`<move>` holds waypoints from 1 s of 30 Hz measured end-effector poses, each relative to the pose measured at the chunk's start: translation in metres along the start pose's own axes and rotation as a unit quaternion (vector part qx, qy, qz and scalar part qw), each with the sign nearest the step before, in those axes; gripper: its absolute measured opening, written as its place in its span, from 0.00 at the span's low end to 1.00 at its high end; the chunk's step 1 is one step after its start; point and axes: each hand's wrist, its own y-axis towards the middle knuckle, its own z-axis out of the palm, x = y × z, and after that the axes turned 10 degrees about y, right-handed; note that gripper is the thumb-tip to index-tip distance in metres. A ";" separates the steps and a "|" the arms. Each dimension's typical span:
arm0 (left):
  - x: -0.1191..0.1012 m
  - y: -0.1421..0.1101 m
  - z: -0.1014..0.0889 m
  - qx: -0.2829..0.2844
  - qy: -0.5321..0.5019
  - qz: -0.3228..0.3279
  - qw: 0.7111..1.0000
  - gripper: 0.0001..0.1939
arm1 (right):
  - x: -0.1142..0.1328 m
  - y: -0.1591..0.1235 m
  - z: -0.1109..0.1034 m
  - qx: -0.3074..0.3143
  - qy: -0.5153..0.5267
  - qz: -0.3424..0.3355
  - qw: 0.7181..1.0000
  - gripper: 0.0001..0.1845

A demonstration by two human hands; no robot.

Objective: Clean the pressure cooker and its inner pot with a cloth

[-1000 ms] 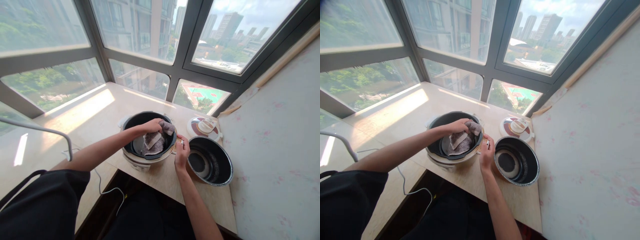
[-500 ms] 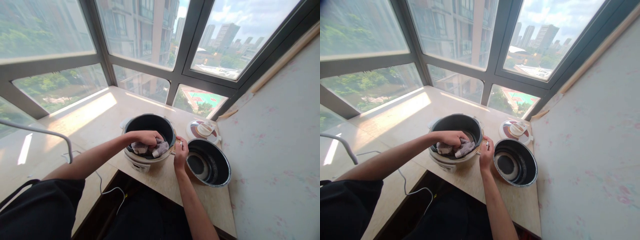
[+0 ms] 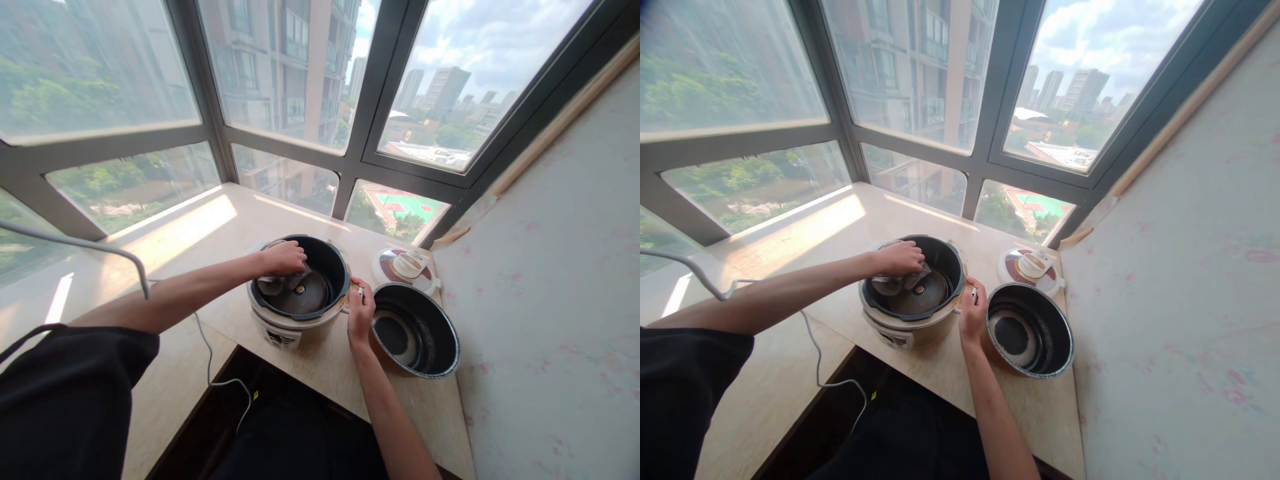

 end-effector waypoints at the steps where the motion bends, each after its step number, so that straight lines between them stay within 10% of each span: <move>1: 0.005 0.006 0.003 -0.020 0.008 0.017 1.000 0.11 | 0.000 0.000 0.000 0.002 -0.002 -0.004 1.000 0.18; 12: 0.017 0.057 0.022 -0.148 -0.045 0.081 0.985 0.16 | 0.001 0.000 0.003 -0.007 0.004 -0.021 1.000 0.18; 17: 0.025 0.047 0.016 -0.217 -0.059 -0.068 0.972 0.19 | 0.001 0.001 0.004 -0.010 0.005 -0.017 1.000 0.18; 23: 0.064 0.023 -0.034 -0.302 -0.039 -0.344 0.888 0.24 | 0.004 0.001 0.002 0.000 0.008 -0.006 1.000 0.18; 30: 0.071 -0.009 -0.078 -0.257 -0.068 -0.404 0.875 0.29 | 0.001 0.001 0.003 -0.008 0.017 -0.008 1.000 0.18</move>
